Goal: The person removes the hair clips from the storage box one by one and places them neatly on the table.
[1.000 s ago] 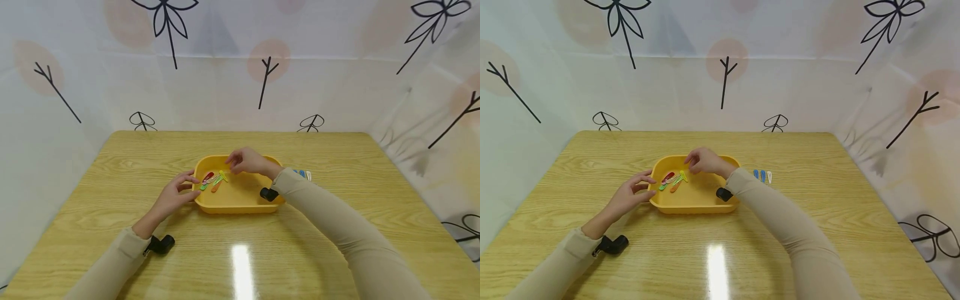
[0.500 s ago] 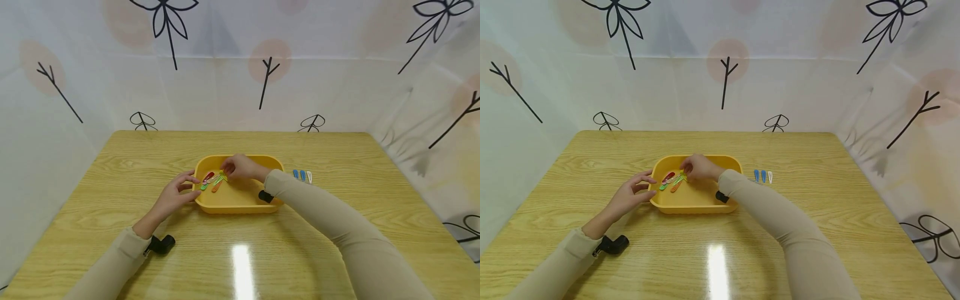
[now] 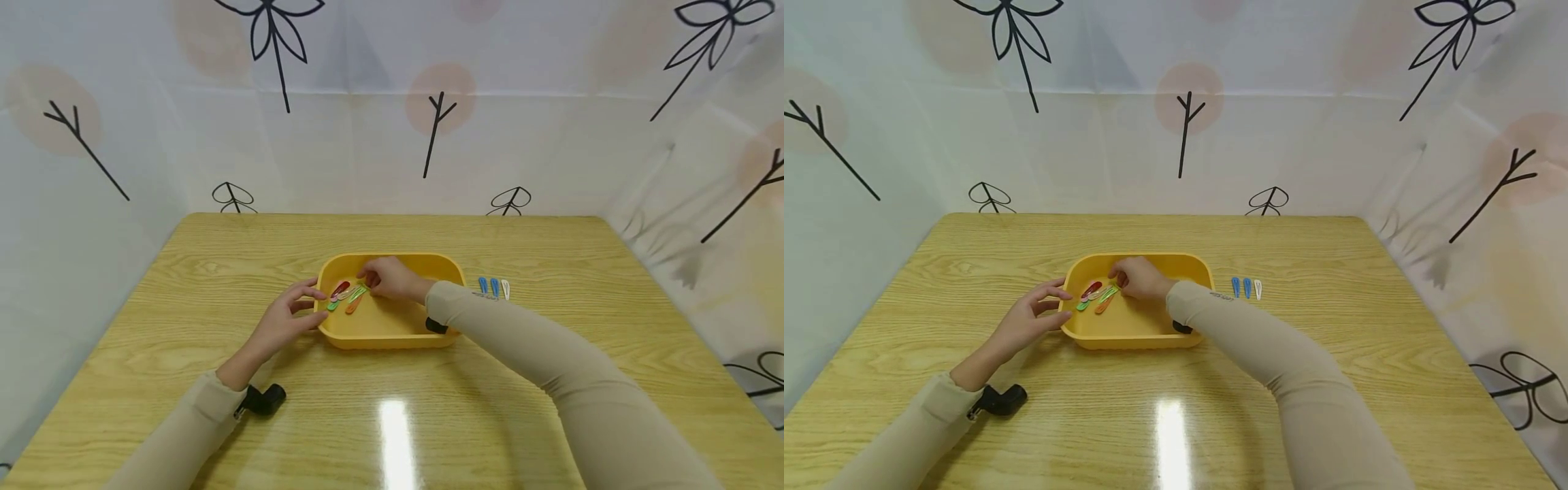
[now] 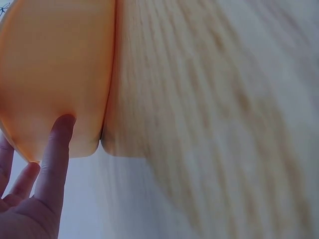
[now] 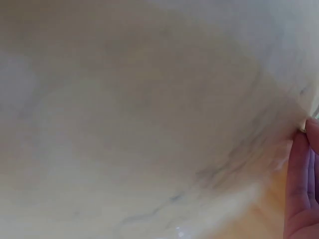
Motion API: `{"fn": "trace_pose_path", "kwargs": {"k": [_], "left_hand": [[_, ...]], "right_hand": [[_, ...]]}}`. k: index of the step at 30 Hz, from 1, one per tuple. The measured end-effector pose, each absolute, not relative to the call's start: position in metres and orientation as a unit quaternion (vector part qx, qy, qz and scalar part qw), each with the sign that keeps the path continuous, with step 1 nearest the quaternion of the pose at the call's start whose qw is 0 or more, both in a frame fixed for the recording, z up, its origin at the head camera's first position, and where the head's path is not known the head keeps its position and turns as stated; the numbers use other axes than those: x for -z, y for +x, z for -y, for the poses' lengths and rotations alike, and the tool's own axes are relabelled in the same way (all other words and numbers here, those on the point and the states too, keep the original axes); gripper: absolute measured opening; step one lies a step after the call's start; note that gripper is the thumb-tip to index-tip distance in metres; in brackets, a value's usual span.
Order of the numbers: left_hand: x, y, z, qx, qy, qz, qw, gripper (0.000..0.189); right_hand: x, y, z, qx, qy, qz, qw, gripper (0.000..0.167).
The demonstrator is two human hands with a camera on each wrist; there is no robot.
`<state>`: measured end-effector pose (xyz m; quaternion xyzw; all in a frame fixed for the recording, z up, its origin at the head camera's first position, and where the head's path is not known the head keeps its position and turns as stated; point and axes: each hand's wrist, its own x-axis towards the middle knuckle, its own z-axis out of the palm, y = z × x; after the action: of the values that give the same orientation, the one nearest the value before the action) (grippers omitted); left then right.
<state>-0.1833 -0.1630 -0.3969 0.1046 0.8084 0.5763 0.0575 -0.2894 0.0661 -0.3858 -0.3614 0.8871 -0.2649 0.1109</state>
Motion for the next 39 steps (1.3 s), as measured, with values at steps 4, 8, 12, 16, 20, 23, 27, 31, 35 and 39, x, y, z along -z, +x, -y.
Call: {"fn": "trace_pose_path", "kwargs": {"k": [4,8,12,16,20,23,27,31,35,39], "left_hand": [[0.398,-0.183,0.163,-0.578,0.106,-0.807,0.057,0.031],[0.397,-0.183,0.163,-0.582,0.108,-0.804,0.057,0.031],[0.397,-0.182,0.163,-0.58,0.106,-0.805,0.057,0.032],[0.397,-0.181,0.162,-0.58,0.104,-0.806,0.058,0.032],[0.396,-0.181,0.161,-0.578,0.101,-0.807,0.058,0.031],[0.397,-0.181,0.161,-0.575,0.102,-0.809,0.056,0.032],[0.396,-0.182,0.16,-0.574,0.105,-0.81,0.056,0.034],[0.395,-0.182,0.159,-0.57,0.101,-0.813,0.053,0.033],[0.394,-0.181,0.158,-0.574,0.099,-0.811,0.054,0.031],[0.392,-0.181,0.157,-0.578,0.099,-0.808,0.055,0.031]], "right_hand": [[0.384,-0.29,-0.069,0.261,-0.365,-0.886,0.117,0.035],[0.379,-0.291,-0.072,0.248,-0.372,-0.885,0.133,0.036],[0.371,-0.289,-0.075,0.243,-0.387,-0.878,0.139,0.034],[0.358,-0.284,-0.075,0.266,-0.395,-0.867,0.146,0.034],[0.344,-0.277,-0.073,0.296,-0.393,-0.857,0.155,0.031],[0.335,-0.271,-0.073,0.312,-0.389,-0.853,0.154,0.029],[0.325,-0.266,-0.074,0.327,-0.383,-0.853,0.14,0.028],[0.316,-0.26,-0.077,0.353,-0.37,-0.849,0.135,0.028],[0.307,-0.253,-0.083,0.379,-0.358,-0.843,0.131,0.03],[0.299,-0.248,-0.093,0.404,-0.352,-0.836,0.118,0.03]]}}
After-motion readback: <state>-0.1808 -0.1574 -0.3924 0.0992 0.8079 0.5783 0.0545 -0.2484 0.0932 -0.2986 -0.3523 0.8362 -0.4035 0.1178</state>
